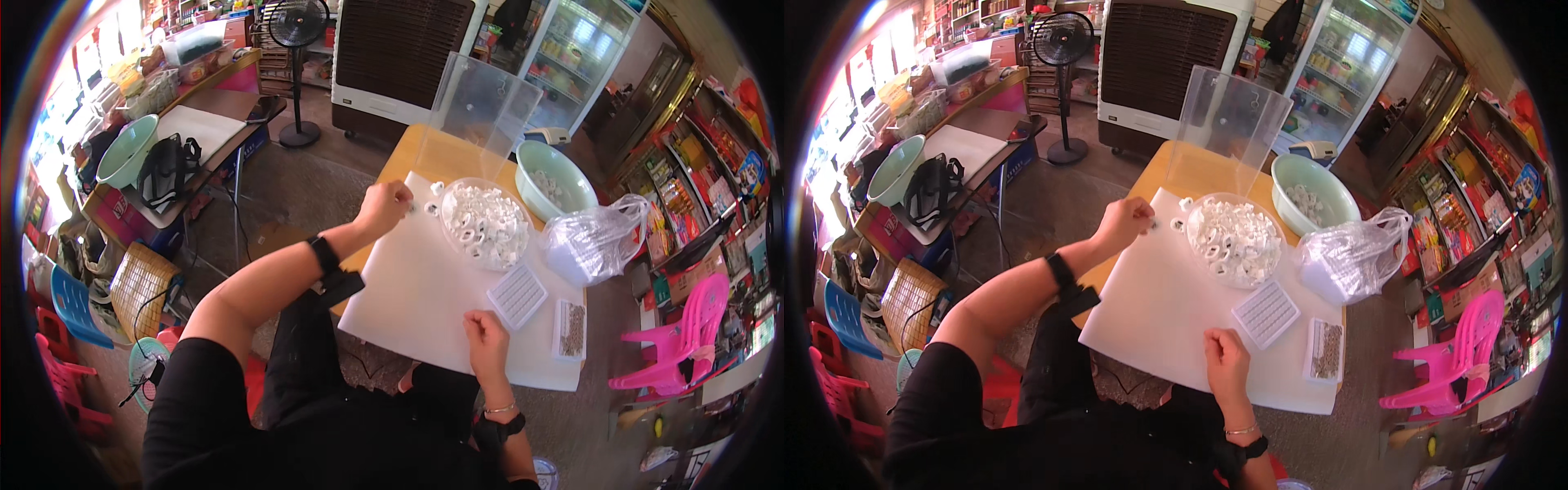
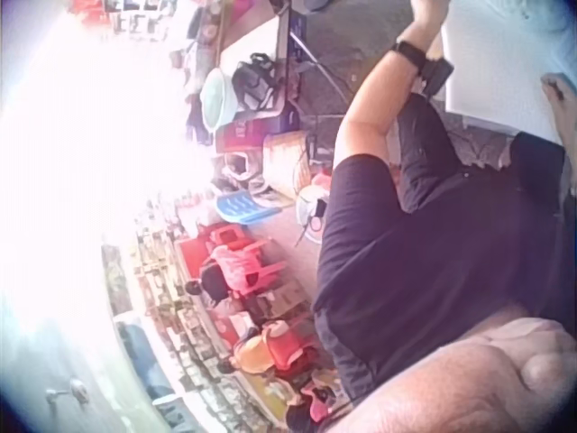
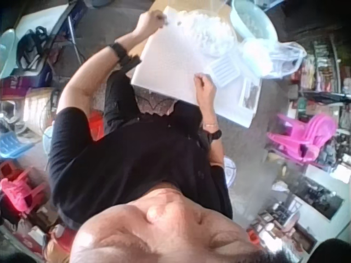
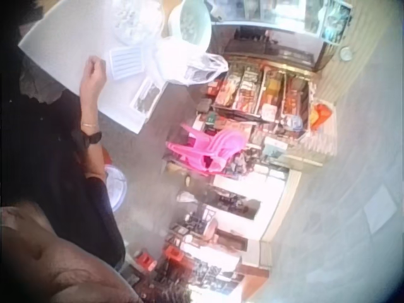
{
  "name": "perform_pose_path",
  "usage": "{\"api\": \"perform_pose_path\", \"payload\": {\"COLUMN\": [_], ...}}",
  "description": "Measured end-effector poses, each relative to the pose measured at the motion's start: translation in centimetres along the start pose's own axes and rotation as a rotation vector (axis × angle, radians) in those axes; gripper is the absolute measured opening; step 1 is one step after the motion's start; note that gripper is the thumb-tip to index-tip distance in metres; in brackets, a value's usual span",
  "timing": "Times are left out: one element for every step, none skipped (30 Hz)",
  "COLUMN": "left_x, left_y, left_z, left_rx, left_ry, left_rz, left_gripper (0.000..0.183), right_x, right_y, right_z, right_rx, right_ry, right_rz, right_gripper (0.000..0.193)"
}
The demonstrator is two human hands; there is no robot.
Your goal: Manually assemble small white plastic housings by inserting screws and fitting components together.
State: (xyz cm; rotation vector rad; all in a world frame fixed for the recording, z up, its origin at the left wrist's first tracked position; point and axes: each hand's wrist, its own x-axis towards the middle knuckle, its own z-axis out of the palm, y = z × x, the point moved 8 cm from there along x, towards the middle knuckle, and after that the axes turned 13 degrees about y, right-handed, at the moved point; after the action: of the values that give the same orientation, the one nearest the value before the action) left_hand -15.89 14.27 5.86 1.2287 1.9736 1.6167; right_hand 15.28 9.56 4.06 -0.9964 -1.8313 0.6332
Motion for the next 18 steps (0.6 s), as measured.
{"api": "perform_pose_path", "payload": {"left_x": [2.5,4.3,5.5,6.4,7.4,7.8,8.1,8.4,8.6,9.5,10.8,12.2,13.5,14.6,15.4,16.5,16.5,15.9], "left_y": [-1.0,-1.5,-2.0,-1.9,-2.0,-2.2,-2.1,-2.0,-1.5,-1.9,-2.1,-1.9,-1.9,-1.6,-1.6,-2.0,-2.1,-1.8], "left_z": [0.1,0.7,1.4,2.7,3.9,5.2,5.7,6.1,6.3,6.9,7.6,8.3,8.8,10.2,11.7,12.3,14.0,15.7], "left_rx": [0.067,0.129,0.126,0.197,0.269,0.259,0.258,0.256,0.255,0.253,0.275,0.293,0.294,0.21,0.124,0.123,0.148,0.168], "left_ry": [0.079,0.143,0.146,0.082,0.018,-0.083,-0.09,-0.089,-0.09,-0.097,-0.095,-0.091,-0.091,-0.204,-0.317,-0.317,-0.476,-0.643], "left_rz": [0.047,0.097,0.099,0.167,0.235,0.194,0.192,0.185,0.178,0.177,0.224,0.273,0.273,0.289,0.303,0.302,0.381,0.461], "left_gripper": [0.012,0.01,0.01,0.011,0.013,0.012,0.012,0.012,0.013,0.013,0.014,0.015,0.015,0.017,0.019,0.019,0.021,0.024], "right_x": [-0.1,0.0,-0.1,-0.2,-0.1,0.0,0.1,0.3,0.2,0.1,-0.2,-0.3,-0.2,-0.2,-0.1,0.1,0.2,0.0], "right_y": [0.7,0.6,0.8,1.2,1.5,1.4,1.5,1.8,2.1,2.3,2.8,3.2,3.2,3.1,2.8,2.4,2.4,2.5], "right_z": [0.6,0.5,0.5,0.4,0.3,0.1,-0.1,-0.3,-0.4,-0.4,-0.3,-0.3,-0.3,-0.3,-0.2,-0.2,-0.1,-0.2], "right_rx": [0.021,0.011,0.01,0.07,0.13,0.133,0.13,0.151,0.171,0.168,0.195,0.221,0.221,0.205,0.187,0.156,0.156,0.168], "right_ry": [-0.051,-0.059,-0.058,-0.045,-0.032,-0.051,-0.049,-0.047,-0.042,-0.039,-0.046,-0.05,-0.051,-0.06,-0.07,-0.074,-0.075,-0.069], "right_rz": [0.03,0.005,0.001,0.043,0.084,0.146,0.151,0.169,0.187,0.193,0.248,0.299,0.3,0.291,0.283,0.269,0.27,0.277], "right_gripper": [0.007,0.006,0.006,0.006,0.006,0.006,0.006,0.006,0.006,0.006,0.005,0.005,0.005,0.005,0.004,0.004,0.004,0.004]}}
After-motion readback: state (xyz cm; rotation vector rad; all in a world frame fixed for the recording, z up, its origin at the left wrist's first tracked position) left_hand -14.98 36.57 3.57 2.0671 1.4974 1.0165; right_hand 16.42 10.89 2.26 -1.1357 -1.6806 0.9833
